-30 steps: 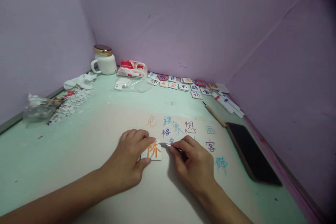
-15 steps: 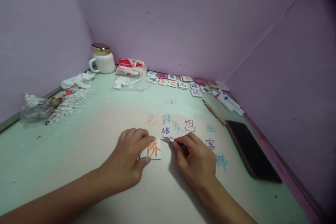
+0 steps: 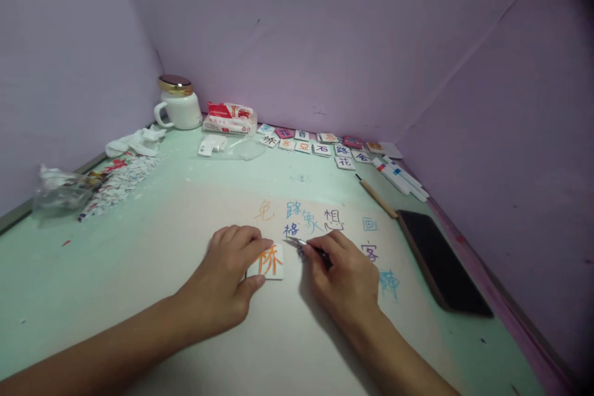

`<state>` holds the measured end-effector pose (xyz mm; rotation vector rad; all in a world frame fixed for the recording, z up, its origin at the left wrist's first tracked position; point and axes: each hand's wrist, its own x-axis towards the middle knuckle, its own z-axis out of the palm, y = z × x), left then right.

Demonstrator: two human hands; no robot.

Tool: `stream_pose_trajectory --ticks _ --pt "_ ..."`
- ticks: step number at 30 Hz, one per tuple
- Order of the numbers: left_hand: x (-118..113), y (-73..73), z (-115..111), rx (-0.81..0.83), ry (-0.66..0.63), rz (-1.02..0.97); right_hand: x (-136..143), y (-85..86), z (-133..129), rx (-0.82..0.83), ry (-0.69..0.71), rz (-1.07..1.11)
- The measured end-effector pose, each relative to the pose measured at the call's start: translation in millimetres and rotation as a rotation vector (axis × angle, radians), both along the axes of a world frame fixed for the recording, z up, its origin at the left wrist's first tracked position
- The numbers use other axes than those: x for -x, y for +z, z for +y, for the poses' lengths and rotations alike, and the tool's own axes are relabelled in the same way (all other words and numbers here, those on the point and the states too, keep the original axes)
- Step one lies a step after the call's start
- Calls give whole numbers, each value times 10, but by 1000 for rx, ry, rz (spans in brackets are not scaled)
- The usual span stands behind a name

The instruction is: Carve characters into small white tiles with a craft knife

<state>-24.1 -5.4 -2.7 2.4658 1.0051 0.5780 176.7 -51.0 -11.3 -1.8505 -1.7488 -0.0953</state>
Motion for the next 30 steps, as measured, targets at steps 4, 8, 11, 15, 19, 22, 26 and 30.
stream_pose_trajectory --ticks 4,8,11,15,19,22,26,30 --pt "4 -12 -1 -23 -4 -15 13 13 -35 -7 107 35" --pt "6 0 -5 -15 -7 -10 28 12 -45 -21 132 40" --pt "5 6 -8 -13 -14 -14 30 1 -30 -25 122 24" --pt "2 -4 -5 -23 -18 -25 19 -7 -8 -1 42 8" --pt "0 -7 4 -19 -11 -21 15 1 -14 11 28 49" --pt "2 -4 4 -14 -10 -17 25 6 -35 2 79 58" --pt "2 -10 -3 -18 -16 -29 41 10 -28 7 88 36" --pt "1 -20 -7 -24 -15 -40 35 18 15 39 -39 -7"
